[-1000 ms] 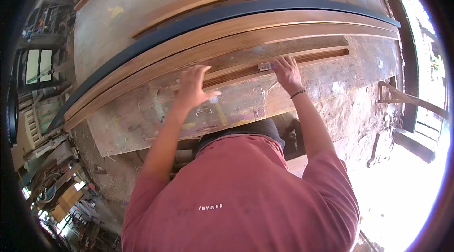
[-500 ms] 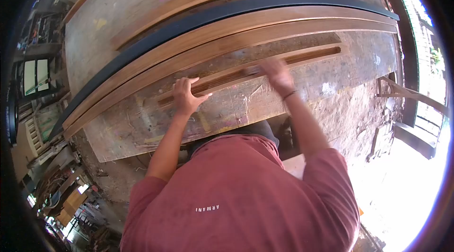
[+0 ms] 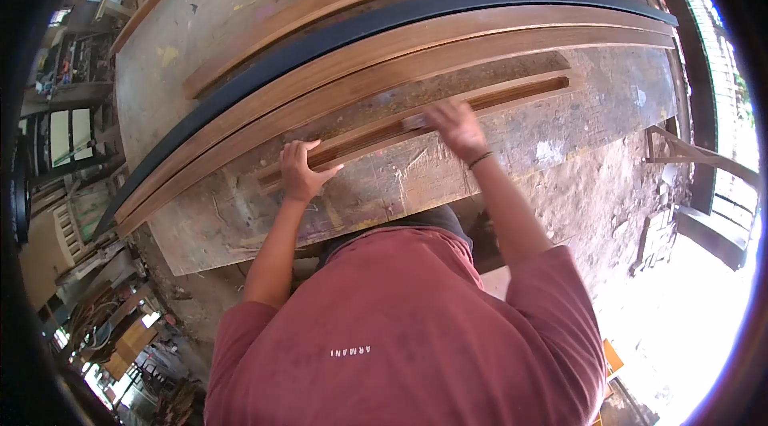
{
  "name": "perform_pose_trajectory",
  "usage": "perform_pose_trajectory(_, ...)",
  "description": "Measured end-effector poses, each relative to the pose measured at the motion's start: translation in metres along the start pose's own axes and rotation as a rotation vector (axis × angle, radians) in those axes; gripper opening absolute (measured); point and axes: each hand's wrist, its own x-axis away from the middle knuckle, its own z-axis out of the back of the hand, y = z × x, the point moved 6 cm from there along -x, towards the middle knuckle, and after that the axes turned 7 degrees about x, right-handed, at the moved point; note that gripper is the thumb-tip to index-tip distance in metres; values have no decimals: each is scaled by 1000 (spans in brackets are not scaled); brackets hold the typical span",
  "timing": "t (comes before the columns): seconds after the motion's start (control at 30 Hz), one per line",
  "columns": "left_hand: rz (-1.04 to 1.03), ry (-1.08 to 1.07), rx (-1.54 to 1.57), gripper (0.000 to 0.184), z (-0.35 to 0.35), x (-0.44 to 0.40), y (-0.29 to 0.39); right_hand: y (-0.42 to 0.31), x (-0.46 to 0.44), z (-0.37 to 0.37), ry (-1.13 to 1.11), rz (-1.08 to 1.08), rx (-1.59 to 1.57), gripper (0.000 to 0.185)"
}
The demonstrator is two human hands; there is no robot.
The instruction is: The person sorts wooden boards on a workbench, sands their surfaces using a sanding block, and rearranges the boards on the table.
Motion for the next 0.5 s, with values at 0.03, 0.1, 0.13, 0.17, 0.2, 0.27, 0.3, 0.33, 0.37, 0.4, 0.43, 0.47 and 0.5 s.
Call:
perform_pose_trajectory(0.03, -14, 3, -8, 71, 0, -1, 1, 28, 7, 14, 45, 10, 6, 41)
perform_pose_trajectory(0.1, -26, 10, -23, 71, 0, -3, 2, 32, -2, 39, 41, -110, -76, 37)
perform_pose_trajectory(0.13, -21, 22, -45, 72, 0, -3, 4, 25, -2, 36, 61, -132, -57, 36)
perform_pose_trajectory(0.17, -17, 30, -61, 72, 0, -2, 8, 5, -2, 17, -31, -113, -141, 37)
perform_pose_trajectory(0.2, -28, 32, -54, 72, -4, -6, 8, -16, -12, -5, -116, -87, -216, 38)
perform_pose_trajectory(0.27, 6, 35, -73, 76, -6, 0, 5, -93, -46, -10, -56, 34, -114, 45)
perform_pose_trajectory(0.3, 2, 43, -75, 76, -7, -1, 6, -90, -42, -14, -50, 37, -109, 45)
perform_pose_trajectory(0.33, -2, 41, -98, 76, -8, -4, 4, -84, -41, -13, 57, 37, -132, 47)
perform_pose_trajectory(0.37, 2, 26, -120, 76, -7, 0, 5, -82, -33, -10, 154, 33, -165, 50)
perform_pose_trajectory(0.4, -4, 19, -123, 76, -5, 5, 3, -42, -13, -12, 204, -8, -201, 52)
perform_pose_trajectory(0.43, -3, 11, -117, 77, -8, 3, 0, 2, -3, -1, -147, -90, -105, 47)
perform_pose_trajectory(0.47, -1, 2, -108, 77, -10, 1, 0, 49, 22, -20, -198, -163, -18, 41)
perform_pose_trajectory(0.5, -9, 5, -104, 77, -10, 0, 3, 68, 32, 21, 107, -30, 145, 36)
